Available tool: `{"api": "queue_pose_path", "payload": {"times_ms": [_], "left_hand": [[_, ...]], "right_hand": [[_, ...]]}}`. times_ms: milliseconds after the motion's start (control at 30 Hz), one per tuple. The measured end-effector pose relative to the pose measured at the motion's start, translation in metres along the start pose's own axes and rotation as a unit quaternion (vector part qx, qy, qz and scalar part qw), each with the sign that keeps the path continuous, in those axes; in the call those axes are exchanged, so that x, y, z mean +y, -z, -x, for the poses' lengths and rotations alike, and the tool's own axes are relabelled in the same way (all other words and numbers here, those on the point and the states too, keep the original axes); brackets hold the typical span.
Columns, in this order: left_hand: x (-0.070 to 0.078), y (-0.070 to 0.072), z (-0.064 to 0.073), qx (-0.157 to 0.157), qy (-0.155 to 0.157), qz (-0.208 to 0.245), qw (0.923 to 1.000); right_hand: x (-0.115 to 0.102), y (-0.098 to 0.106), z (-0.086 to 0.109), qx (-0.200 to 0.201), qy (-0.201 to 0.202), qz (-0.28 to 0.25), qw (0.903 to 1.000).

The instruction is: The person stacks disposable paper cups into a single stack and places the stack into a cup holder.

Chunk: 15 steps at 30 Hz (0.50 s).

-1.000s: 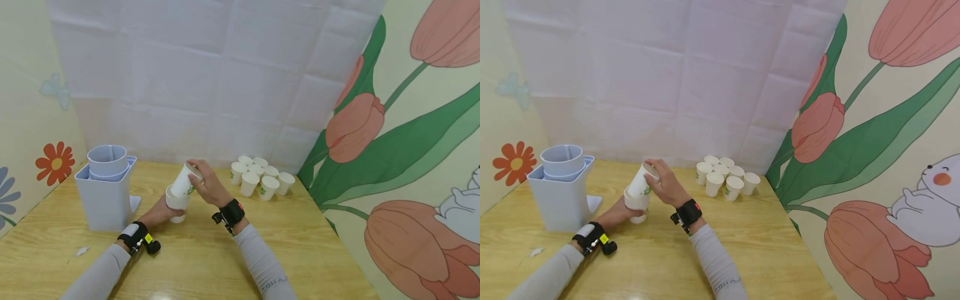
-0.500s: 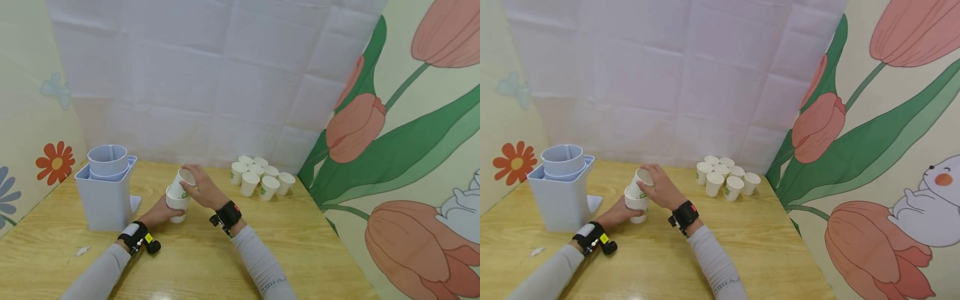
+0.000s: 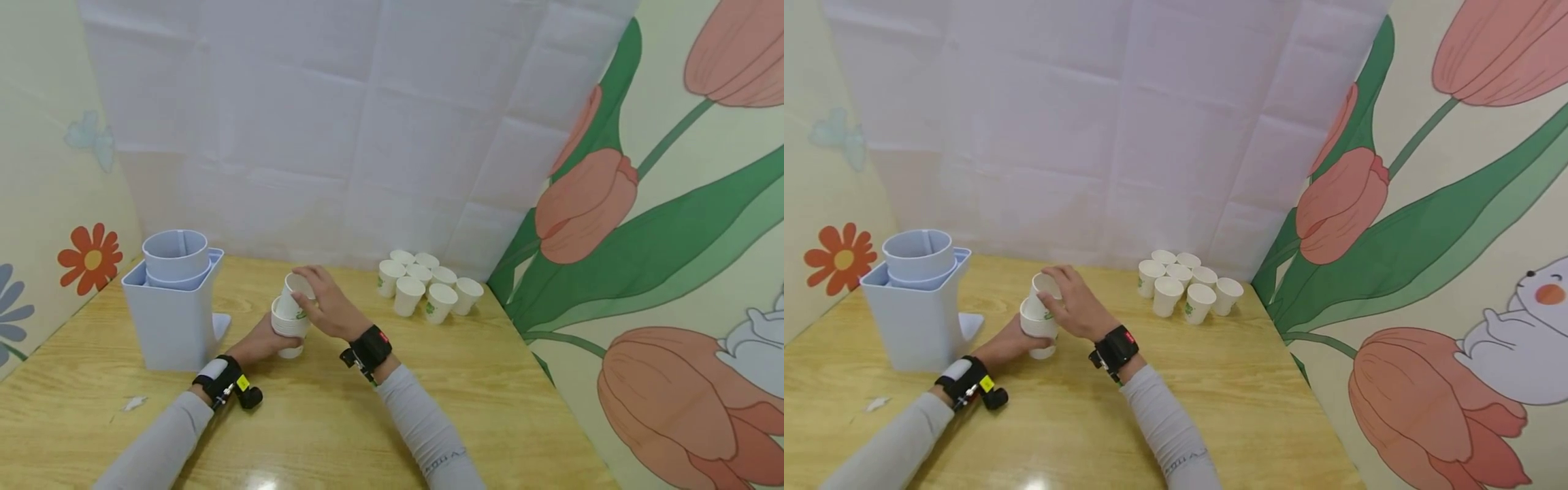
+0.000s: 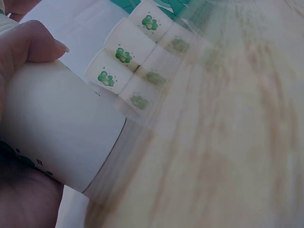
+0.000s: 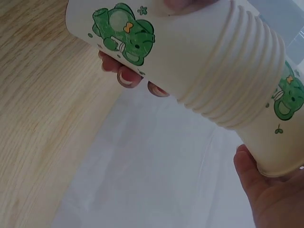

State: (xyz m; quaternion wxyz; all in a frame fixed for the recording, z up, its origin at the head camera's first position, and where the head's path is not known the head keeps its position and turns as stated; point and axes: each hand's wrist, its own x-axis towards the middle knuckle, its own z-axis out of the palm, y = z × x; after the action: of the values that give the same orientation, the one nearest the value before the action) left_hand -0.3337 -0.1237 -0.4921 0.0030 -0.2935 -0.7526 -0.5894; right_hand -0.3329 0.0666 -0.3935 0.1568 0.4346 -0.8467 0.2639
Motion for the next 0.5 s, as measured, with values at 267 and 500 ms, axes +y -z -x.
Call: {"api": "queue_pose_path", "payload": {"times_ms": [267, 500], "left_hand": [[-0.003, 0.003, -0.004, 0.003, -0.003, 0.0, 1.0], [-0.005, 0.001, -0.002, 0.006, -0.003, -0.001, 1.0]], "right_hand": [[-0.005, -0.011, -0.001, -0.049, -0.001, 0.033, 0.9982], [-0.01, -0.02, 0.003, -0.079, -0.022, 0.035, 0.996]]}}
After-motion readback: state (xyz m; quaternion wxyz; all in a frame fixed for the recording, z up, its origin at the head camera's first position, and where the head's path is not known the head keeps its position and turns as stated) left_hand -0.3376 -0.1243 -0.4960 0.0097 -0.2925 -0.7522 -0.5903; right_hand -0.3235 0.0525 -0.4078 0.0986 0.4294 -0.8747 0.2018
